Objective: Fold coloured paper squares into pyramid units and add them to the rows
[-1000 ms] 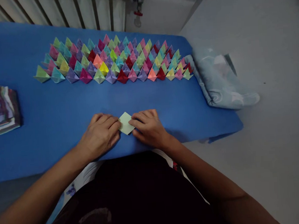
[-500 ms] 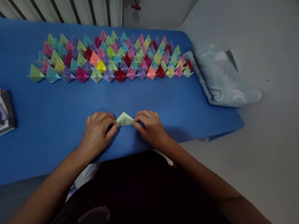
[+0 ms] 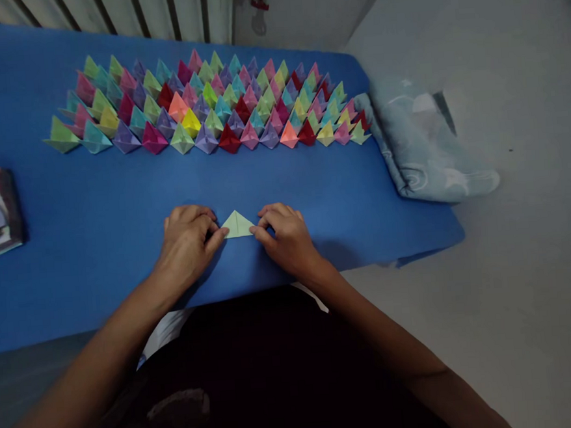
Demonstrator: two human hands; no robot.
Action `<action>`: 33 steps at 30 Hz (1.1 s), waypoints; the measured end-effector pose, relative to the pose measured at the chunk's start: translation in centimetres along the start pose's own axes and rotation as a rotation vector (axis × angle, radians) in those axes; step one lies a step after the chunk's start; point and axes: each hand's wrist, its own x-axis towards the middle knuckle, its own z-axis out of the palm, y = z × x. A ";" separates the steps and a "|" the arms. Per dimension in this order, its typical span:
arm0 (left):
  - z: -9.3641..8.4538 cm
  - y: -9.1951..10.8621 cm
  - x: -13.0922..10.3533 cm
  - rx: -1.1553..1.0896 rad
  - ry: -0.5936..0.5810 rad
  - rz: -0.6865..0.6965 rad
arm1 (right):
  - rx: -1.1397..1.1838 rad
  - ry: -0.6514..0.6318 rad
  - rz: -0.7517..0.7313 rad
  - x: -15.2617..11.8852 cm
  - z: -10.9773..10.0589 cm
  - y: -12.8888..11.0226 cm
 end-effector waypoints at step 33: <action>-0.6 2.2 -1.5 0.265 0.026 0.445 | -0.158 0.020 -0.105 -1.0 0.0 -1.0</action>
